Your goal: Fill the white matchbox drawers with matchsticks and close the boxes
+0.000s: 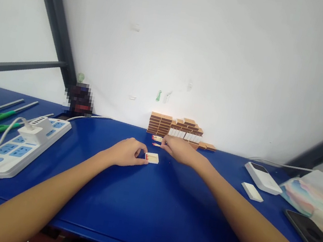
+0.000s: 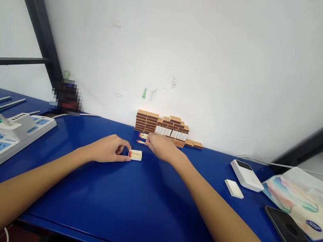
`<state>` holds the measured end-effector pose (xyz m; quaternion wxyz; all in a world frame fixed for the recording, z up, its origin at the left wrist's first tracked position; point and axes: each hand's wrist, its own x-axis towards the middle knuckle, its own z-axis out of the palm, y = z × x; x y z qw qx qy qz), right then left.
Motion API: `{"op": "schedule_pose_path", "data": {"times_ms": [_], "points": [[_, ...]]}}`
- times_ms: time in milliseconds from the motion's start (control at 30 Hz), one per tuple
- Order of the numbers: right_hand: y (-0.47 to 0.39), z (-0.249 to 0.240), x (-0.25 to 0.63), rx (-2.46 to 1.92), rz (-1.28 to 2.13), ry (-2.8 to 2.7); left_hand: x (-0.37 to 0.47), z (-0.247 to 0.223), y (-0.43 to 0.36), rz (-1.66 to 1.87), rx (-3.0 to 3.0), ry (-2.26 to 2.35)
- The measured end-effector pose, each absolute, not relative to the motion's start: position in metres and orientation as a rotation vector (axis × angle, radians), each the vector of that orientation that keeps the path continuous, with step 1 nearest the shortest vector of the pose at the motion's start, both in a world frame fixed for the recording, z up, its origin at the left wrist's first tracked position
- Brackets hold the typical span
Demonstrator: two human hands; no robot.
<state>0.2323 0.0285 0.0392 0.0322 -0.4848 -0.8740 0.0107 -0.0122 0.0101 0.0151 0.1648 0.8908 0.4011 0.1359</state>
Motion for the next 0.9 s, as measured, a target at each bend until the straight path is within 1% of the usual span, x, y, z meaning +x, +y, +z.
{"op": "schedule_pose_path", "data": {"times_ms": [100, 267, 333, 400, 533, 633, 900], "points": [[0.003, 0.042, 0.231, -1.464, 0.036, -2.751, -0.011, 0.014, 0.009, 0.402, 2.556, 1.142], [-0.02, 0.034, 0.224, -1.477, -0.16, -2.849, -0.007, 0.014, 0.005, 0.39, 2.547, 1.092], [-0.022, 0.031, 0.223, -1.48, -0.179, -2.869, -0.005, 0.014, 0.004, 0.387, 2.539, 1.078], [-0.022, 0.029, 0.225, -1.464, -0.102, -2.872, -0.005, 0.013, 0.004, 0.388, 2.538, 1.072], [-0.022, 0.026, 0.238, -1.395, 0.204, -2.741, -0.005, 0.012, 0.004, 0.395, 2.544, 1.066], [-0.022, 0.021, 0.247, -1.337, 0.352, -2.64, -0.003, 0.011, 0.003, 0.394, 2.545, 1.063], [-0.022, 0.012, 0.237, -1.109, 0.455, -2.529, 0.001, 0.012, -0.006, 0.409, 2.586, 1.035]]}}
